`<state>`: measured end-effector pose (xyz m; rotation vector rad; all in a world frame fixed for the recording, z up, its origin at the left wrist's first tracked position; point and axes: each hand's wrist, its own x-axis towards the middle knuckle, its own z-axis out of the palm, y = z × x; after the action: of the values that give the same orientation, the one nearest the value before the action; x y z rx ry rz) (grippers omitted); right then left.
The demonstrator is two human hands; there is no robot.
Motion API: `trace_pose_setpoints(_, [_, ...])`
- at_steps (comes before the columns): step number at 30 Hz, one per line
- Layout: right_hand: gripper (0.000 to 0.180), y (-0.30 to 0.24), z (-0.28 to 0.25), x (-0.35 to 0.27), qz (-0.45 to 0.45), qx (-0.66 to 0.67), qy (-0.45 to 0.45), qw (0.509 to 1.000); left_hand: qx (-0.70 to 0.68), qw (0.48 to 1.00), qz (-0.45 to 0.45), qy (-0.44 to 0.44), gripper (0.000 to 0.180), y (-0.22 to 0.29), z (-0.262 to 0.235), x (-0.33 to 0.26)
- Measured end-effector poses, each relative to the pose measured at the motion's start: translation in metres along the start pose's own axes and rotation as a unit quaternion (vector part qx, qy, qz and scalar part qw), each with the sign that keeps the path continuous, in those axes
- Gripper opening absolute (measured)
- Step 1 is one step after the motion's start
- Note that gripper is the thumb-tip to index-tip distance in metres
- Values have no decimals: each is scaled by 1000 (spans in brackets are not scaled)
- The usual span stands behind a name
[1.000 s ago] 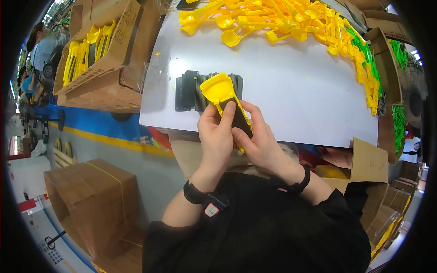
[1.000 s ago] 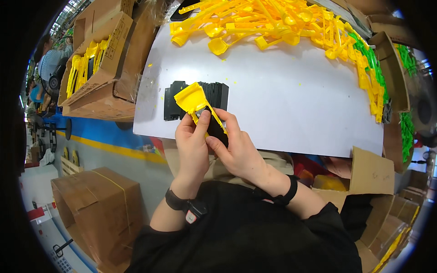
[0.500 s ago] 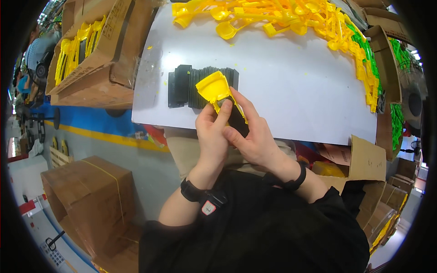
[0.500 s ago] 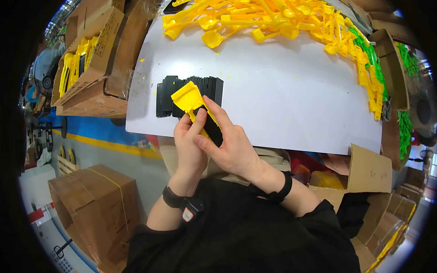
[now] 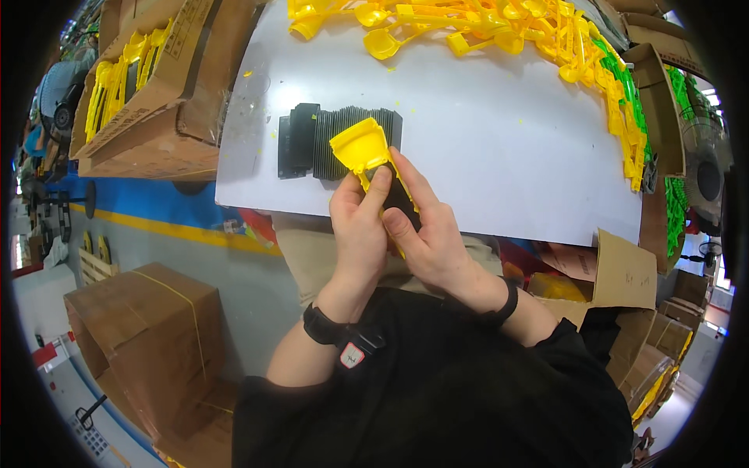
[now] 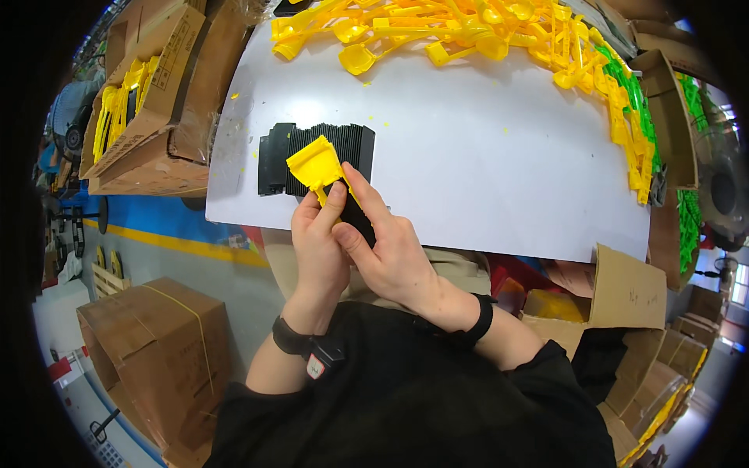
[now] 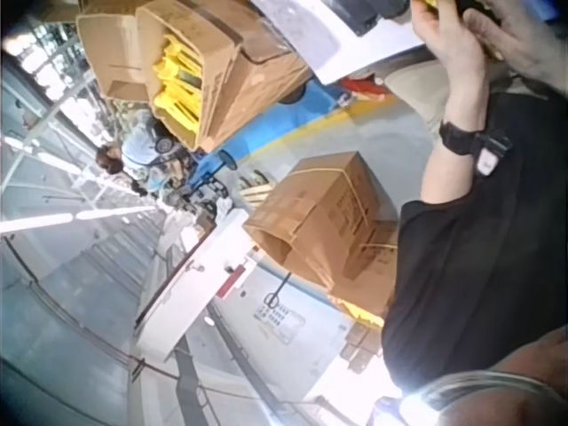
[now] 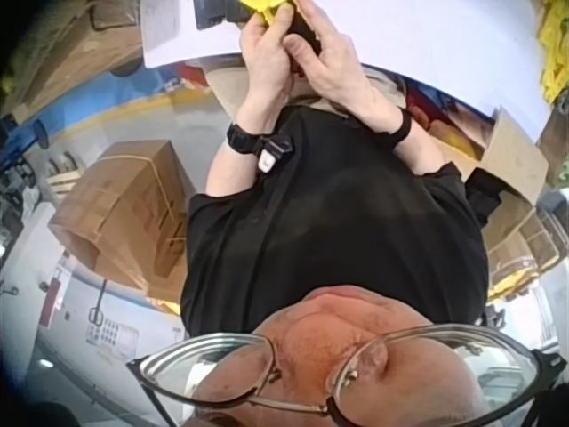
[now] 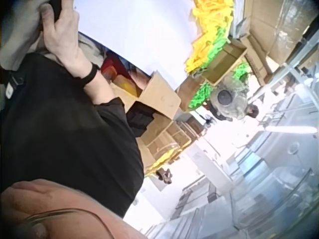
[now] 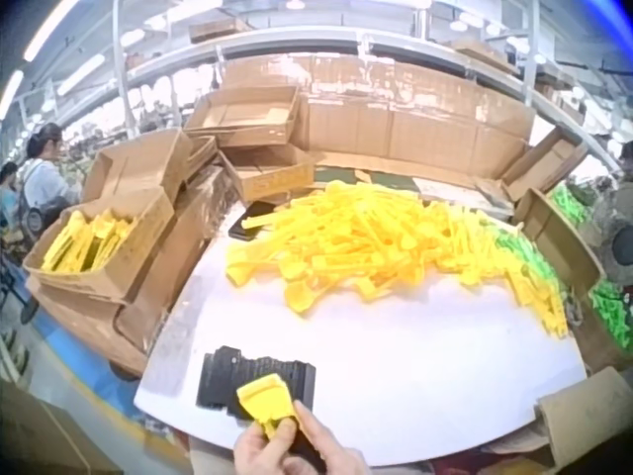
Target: The person is assembling yellow plastic covers onto black rectangular components at a factory assembly line workstation.
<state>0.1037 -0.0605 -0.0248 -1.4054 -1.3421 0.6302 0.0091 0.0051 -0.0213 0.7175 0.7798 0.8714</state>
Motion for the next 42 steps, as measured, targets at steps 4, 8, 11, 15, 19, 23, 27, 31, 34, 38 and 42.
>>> trace_pose_setpoints(4, [64,-9,-2,2,42,15,-9,999,-29,999,-20,0,20,3,1,0])
trace_pose_setpoints(8, [65,-6,1,1,28,20,-5,999,-21,999,34,-10,19,2,0,5])
trace_pose_setpoints(11, [65,-12,-1,1,112,46,-30,992,19,999,48,-12,19,2,-2,5])
trace_pose_setpoints(15, [64,-18,-3,1,151,72,-27,986,19,999,51,5,19,-1,3,2])
trace_pose_setpoints(19, [61,-18,-3,2,119,65,-16,991,-51,997,-55,-10,18,4,-2,1])
trace_pose_setpoints(23, [60,-16,-2,2,118,37,-22,992,-51,998,-26,8,18,5,-1,2])
trace_pose_setpoints(27, [60,-19,-2,1,139,41,-34,989,-15,1000,17,13,20,-1,-5,4])
trace_pose_setpoints(31, [59,-11,1,2,89,41,-16,995,70,987,139,30,19,-8,0,8])
trace_pose_setpoints(34, [55,-4,-3,-2,115,162,-5,980,190,958,215,9,18,0,-3,11])
trace_pose_setpoints(38, [33,2,-4,-2,185,262,-38,946,228,949,216,3,19,8,-3,3])
trace_pose_setpoints(42, [18,-2,-5,0,186,172,-59,966,132,970,205,13,18,19,-1,2])
